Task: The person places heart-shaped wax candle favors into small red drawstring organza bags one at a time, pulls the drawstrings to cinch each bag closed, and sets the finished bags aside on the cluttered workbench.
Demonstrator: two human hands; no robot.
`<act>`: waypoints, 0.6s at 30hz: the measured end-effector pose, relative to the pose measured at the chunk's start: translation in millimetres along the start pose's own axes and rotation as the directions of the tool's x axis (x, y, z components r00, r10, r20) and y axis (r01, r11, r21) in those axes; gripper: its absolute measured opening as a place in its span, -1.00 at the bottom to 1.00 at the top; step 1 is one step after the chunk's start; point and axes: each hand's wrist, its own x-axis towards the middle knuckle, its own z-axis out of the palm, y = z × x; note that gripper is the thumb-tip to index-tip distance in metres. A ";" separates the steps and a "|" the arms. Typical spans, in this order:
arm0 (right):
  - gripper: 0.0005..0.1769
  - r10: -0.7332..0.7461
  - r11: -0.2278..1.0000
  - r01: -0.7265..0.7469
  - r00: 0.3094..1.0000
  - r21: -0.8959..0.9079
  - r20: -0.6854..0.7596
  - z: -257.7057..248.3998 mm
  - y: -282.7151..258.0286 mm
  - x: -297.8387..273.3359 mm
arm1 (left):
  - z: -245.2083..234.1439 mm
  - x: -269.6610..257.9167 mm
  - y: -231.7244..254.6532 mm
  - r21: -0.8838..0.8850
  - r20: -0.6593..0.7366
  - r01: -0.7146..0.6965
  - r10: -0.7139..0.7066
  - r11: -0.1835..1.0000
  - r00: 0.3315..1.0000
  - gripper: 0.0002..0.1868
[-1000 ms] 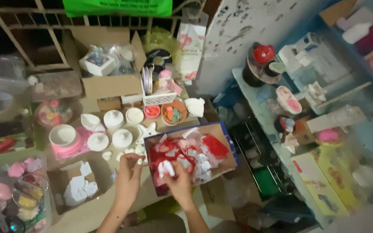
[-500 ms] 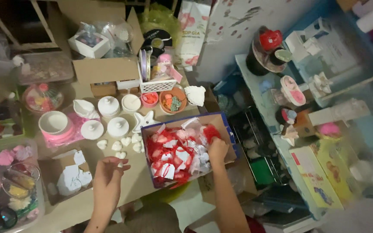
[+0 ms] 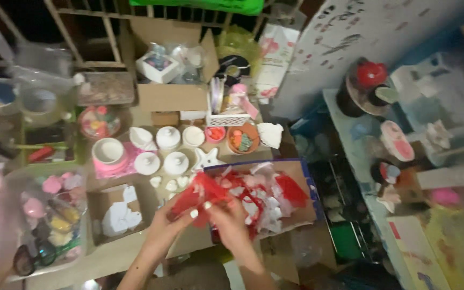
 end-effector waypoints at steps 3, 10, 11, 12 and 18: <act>-0.60 0.160 0.986 -0.162 0.986 0.033 0.056 69.2 -24.4 -13.3 | -32.6 4.3 -12.8 0.083 -0.189 0.137 -0.120 0.987 0.975 -0.68; -0.58 0.238 0.898 -0.171 0.963 -0.405 0.123 20.2 148.4 39.1 | -102.6 -10.3 2.7 -0.004 -0.558 -0.111 0.090 0.994 0.825 -0.78; -0.63 0.245 0.849 -0.234 0.969 -0.474 -0.040 6.7 179.6 57.8 | -105.6 -14.1 12.5 -0.037 -0.539 -0.164 0.118 0.986 0.834 -0.80; -0.68 0.231 0.792 -0.305 0.952 -0.530 -0.202 -6.4 211.0 76.3 | -108.5 -18.0 22.4 -0.070 -0.519 -0.215 0.148 0.974 0.842 -0.81; -0.53 -0.359 0.537 0.070 0.921 -0.841 -0.152 27.5 183.9 111.8 | -117.9 -30.0 28.1 -0.123 -0.523 -0.168 0.080 0.978 0.849 -0.80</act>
